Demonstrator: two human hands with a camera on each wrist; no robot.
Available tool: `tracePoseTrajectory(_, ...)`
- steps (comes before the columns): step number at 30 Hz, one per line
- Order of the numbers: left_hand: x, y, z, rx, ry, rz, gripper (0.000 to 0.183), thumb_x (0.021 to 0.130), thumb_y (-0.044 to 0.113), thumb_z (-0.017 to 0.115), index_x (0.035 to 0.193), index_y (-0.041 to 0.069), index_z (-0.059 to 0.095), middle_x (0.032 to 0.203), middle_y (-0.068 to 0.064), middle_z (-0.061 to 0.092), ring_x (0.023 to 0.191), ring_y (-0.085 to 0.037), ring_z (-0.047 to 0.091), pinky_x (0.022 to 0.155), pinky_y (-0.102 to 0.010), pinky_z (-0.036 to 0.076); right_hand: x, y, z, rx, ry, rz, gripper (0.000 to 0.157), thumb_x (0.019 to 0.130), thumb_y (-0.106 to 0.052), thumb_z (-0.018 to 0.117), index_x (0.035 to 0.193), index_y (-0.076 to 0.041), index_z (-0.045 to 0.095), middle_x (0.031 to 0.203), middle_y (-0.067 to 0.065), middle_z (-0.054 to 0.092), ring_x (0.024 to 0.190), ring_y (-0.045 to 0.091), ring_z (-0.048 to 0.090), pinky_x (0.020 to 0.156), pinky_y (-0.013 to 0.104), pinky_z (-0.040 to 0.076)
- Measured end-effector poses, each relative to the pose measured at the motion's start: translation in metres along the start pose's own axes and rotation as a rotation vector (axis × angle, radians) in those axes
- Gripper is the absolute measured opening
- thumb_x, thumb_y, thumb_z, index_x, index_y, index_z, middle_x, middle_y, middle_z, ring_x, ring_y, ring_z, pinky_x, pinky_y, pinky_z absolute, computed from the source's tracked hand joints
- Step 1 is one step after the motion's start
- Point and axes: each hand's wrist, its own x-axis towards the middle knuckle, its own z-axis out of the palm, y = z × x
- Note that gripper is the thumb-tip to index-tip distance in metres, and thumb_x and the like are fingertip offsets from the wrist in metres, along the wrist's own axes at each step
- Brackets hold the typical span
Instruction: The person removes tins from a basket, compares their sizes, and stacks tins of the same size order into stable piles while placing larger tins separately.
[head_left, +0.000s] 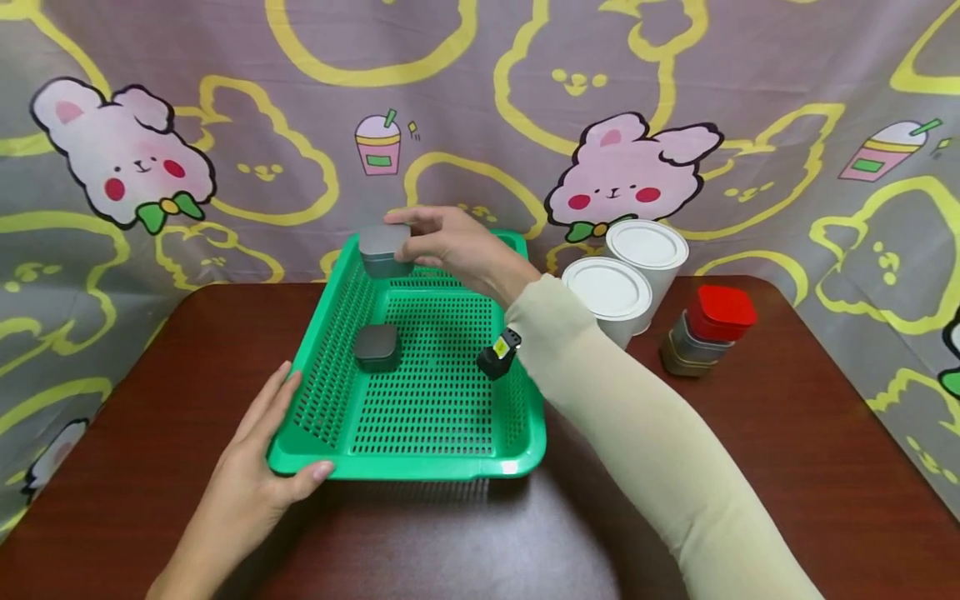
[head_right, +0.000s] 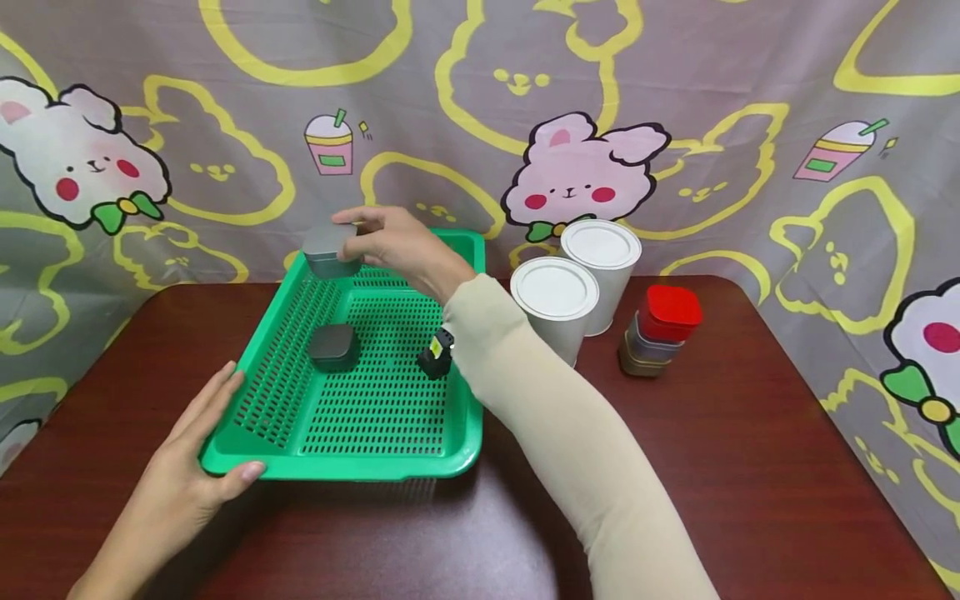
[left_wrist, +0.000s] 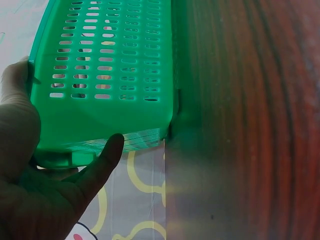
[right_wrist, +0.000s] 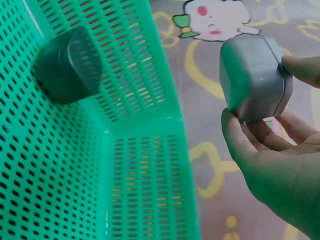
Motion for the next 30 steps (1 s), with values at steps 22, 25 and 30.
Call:
tracePoseTrajectory(22,0.0,0.001,0.0,-0.007,-0.005,-0.005,0.109,0.076,0.016,0.094,0.166,0.021,0.032,0.174,-0.002,0.025,0.143,0.002,0.03,0.099,0.003,0.024,-0.099,-0.03,-0.073,-0.137,0.164,-0.057,0.054,0.097,0.0,0.063,0.149,-0.011,0.057,0.133,0.006,0.062,0.121,0.023,0.055,0.092,0.03,0.052)
tracePoseTrajectory(25,-0.001,0.001,0.0,-0.008,-0.003,-0.007,0.109,0.076,0.016,0.094,0.166,0.022,0.032,0.174,-0.002,0.025,0.143,0.003,0.029,0.1,0.002,0.023,-0.113,-0.03,-0.086,-0.128,0.192,-0.068,0.053,0.097,0.001,0.061,0.149,-0.008,0.057,0.125,0.004,0.063,0.114,0.022,0.056,0.083,0.028,0.055)
tracePoseTrajectory(30,0.0,0.002,0.0,-0.006,-0.003,-0.006,0.109,0.076,0.016,0.094,0.166,0.022,0.032,0.174,-0.002,0.024,0.145,0.004,0.028,0.101,0.003,0.022,-0.141,-0.031,-0.106,-0.089,0.204,-0.121,0.05,0.097,0.005,0.06,0.146,-0.006,0.059,0.126,0.003,0.065,0.114,0.018,0.059,0.095,0.027,0.053)
